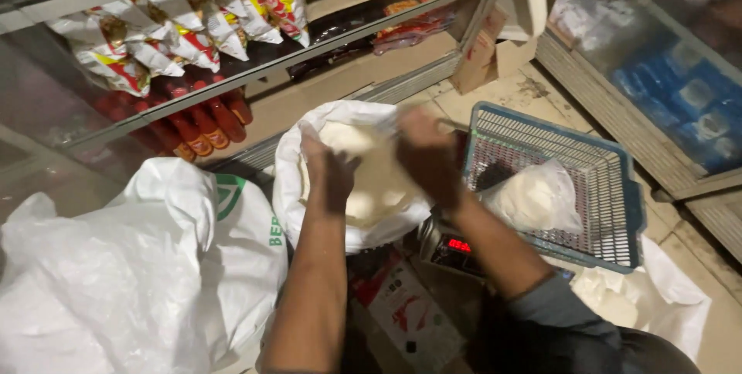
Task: Scooping flour from a bulk sack into smaller plastic bags, weighing them on a digital scale, and tying the bags.
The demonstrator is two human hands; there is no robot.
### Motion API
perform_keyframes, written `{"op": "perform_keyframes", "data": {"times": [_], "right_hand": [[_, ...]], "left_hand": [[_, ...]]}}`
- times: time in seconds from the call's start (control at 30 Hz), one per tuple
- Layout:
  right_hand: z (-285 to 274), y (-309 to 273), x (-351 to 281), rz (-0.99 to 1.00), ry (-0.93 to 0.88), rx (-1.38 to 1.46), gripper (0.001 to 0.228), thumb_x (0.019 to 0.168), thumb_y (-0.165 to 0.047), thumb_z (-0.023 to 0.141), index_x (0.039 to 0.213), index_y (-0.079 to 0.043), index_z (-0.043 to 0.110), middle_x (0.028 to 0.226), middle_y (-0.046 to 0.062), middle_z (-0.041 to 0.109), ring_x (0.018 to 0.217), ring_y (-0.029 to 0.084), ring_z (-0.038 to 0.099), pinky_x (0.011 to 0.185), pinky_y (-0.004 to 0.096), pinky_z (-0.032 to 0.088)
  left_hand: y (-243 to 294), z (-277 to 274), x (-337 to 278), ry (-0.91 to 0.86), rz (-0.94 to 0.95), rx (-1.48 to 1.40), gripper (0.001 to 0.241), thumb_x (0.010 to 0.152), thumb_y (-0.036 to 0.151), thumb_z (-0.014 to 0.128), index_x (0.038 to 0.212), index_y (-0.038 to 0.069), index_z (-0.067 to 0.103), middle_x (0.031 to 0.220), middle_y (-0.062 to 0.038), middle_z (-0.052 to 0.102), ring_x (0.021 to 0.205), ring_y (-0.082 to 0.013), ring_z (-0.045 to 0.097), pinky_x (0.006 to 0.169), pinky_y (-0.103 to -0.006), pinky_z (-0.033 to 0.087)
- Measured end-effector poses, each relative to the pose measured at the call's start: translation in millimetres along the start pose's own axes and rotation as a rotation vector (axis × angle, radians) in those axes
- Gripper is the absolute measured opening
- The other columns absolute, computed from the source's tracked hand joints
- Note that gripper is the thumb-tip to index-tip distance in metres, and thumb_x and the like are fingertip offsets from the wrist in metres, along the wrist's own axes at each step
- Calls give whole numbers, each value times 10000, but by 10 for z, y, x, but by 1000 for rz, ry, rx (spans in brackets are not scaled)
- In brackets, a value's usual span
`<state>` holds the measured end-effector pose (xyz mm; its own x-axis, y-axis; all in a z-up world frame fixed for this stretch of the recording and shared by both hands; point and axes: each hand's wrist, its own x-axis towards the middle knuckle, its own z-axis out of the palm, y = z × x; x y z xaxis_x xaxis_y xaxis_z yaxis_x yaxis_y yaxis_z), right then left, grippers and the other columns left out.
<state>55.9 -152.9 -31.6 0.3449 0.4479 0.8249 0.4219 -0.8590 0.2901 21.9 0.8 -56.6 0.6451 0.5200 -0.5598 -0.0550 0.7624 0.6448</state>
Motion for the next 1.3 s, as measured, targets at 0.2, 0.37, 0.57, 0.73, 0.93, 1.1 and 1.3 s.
{"op": "perform_keyframes", "data": {"times": [0.2,0.37,0.57,0.73,0.93,1.1,1.3], "right_hand": [[423,-294,-327,-308,-279,63,186,751,-272,660,920,-202,626,881,24,555,751,170,595,425,319,539],[225,-572,-221,128,-1037,762,564,1025,-543,497,1383,-109,469,1098,181,616,887,432,744,804,534,598],[1714,-294,-1206,-567,-575,120,162,895,-129,651,780,-223,716,766,14,702,709,224,695,580,418,502],[408,-34,-300,-296,-564,376,130,1020,-176,557,1132,-163,622,1168,95,554,1013,342,637,668,451,589],[-1008,1222,366,315,-371,572,354,739,-85,591,1084,-108,665,963,104,618,916,341,663,822,445,530],[-1984,2247,500,749,-408,453,460,840,87,515,1256,-101,570,1110,175,710,943,304,705,774,446,616],[-2023,2403,53,1111,-877,199,384,794,-71,772,1104,-173,570,1018,132,680,906,328,636,743,483,501]], "left_hand": [[84,-56,-87,-76,-333,-24,1156,851,862,343,1652,66,100,1703,-225,101,1538,-501,125,1186,-732,100],[-152,37,-20,3,-268,-148,1115,775,881,527,1555,100,378,1396,-233,574,1185,-417,652,1008,-587,511],[16,-51,95,89,-225,-28,1131,835,872,448,1625,107,184,1589,-310,312,1445,-535,358,1136,-764,204],[-31,103,-68,-121,-124,225,1004,918,791,309,1645,117,150,1644,-268,261,1509,-450,304,1225,-661,148],[-278,-41,337,-42,326,1007,737,956,654,527,1381,57,608,1411,-194,609,1361,-356,536,1192,-476,380],[-366,164,137,-78,580,911,506,867,561,610,1095,111,653,1121,-100,696,1059,-290,632,963,-396,472],[-848,433,46,-339,811,1091,479,878,367,513,1155,25,702,1207,-217,703,1135,-398,623,1028,-442,440]]}}
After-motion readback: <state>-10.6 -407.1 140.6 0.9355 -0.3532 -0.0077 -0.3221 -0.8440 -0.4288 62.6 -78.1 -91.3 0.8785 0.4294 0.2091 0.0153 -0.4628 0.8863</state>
